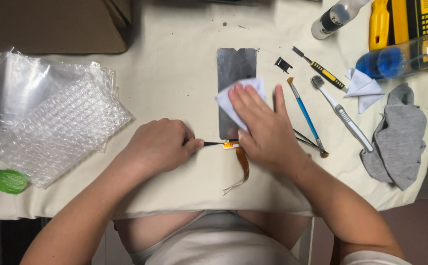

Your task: The person cleans a smartphone screen and internal components. They wipe the screen with a cloth and spray, then use a brush to clean the inside of the phone's chassis.

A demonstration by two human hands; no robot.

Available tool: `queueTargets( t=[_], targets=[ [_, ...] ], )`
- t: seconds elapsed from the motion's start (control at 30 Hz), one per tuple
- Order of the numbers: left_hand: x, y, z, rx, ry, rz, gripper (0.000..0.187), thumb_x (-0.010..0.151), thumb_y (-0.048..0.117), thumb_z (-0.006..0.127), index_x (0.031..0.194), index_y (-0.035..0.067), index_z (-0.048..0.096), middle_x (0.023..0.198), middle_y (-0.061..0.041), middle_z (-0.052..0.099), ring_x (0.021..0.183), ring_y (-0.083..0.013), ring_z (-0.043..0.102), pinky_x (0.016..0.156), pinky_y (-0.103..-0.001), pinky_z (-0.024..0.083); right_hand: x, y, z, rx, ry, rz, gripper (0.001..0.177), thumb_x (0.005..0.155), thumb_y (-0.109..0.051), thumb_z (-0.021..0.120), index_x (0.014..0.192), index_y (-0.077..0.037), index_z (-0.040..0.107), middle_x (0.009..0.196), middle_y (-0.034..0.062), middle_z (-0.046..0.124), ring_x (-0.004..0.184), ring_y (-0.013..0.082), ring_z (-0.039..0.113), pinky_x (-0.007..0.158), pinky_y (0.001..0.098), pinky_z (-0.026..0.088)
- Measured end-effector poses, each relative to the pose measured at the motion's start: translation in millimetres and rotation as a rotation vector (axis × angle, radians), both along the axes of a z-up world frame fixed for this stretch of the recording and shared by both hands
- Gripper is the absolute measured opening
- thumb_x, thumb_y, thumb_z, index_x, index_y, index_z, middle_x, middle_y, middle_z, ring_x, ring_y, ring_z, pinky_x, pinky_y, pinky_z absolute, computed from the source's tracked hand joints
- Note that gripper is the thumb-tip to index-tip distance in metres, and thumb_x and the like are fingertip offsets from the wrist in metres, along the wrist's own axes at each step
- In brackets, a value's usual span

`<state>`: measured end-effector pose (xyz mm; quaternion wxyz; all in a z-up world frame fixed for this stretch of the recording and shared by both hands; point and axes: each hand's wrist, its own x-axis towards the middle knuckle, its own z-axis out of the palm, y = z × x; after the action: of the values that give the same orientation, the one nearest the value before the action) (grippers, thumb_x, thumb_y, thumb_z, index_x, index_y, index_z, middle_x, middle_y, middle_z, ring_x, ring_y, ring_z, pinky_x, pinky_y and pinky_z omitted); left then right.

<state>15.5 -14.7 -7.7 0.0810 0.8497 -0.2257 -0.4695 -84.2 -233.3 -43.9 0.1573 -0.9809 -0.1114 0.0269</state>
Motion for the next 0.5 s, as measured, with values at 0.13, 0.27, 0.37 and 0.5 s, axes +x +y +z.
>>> queueTargets(
  t=[0.13,0.27,0.37,0.5],
  targets=[
    [0.4,-0.6,0.0,0.001,-0.003,0.015,0.033,0.099,0.049,0.055,0.096,0.024,0.077,0.092,-0.002,0.078,0.094,-0.0287,0.069,0.081,-0.041,0.048,67.0,-3.3,-13.5,-0.033,-0.026,-0.096,0.072,0.091,-0.020,0.041,0.161,-0.007,0.031,0.167,0.0155,0.035,0.154,0.0337,0.033,0.120,0.0676,-0.001],
    [0.4,0.1,-4.1,-0.003,-0.008,0.008,0.034,0.098,0.050,0.055,0.096,0.025,0.078,0.093,-0.001,0.078,0.094,-0.0285,0.069,0.080,-0.041,0.049,59.2,5.5,-15.5,-0.052,-0.128,-0.091,0.077,0.084,-0.022,0.048,0.157,-0.001,0.038,0.163,0.0188,0.041,0.151,0.0374,0.038,0.123,0.0643,0.004],
    [2.1,0.4,-5.2,-0.013,-0.007,0.011,0.034,0.098,0.050,0.055,0.096,0.025,0.078,0.093,-0.002,0.078,0.094,-0.0286,0.069,0.080,-0.042,0.049,41.0,8.1,-14.9,-0.055,-0.161,-0.060,0.078,0.081,-0.021,0.051,0.156,-0.003,0.041,0.161,0.0175,0.045,0.150,0.0353,0.042,0.123,0.0653,0.010],
    [1.1,1.6,-8.1,-0.028,-0.008,0.010,0.035,0.098,0.050,0.055,0.098,0.024,0.077,0.095,-0.004,0.077,0.097,-0.0307,0.069,0.081,-0.043,0.049,58.4,12.7,-13.0,-0.044,-0.123,-0.087,0.074,0.083,-0.021,0.046,0.155,-0.003,0.044,0.161,0.0170,0.045,0.150,0.0356,0.042,0.123,0.0641,0.005]
  ],
)
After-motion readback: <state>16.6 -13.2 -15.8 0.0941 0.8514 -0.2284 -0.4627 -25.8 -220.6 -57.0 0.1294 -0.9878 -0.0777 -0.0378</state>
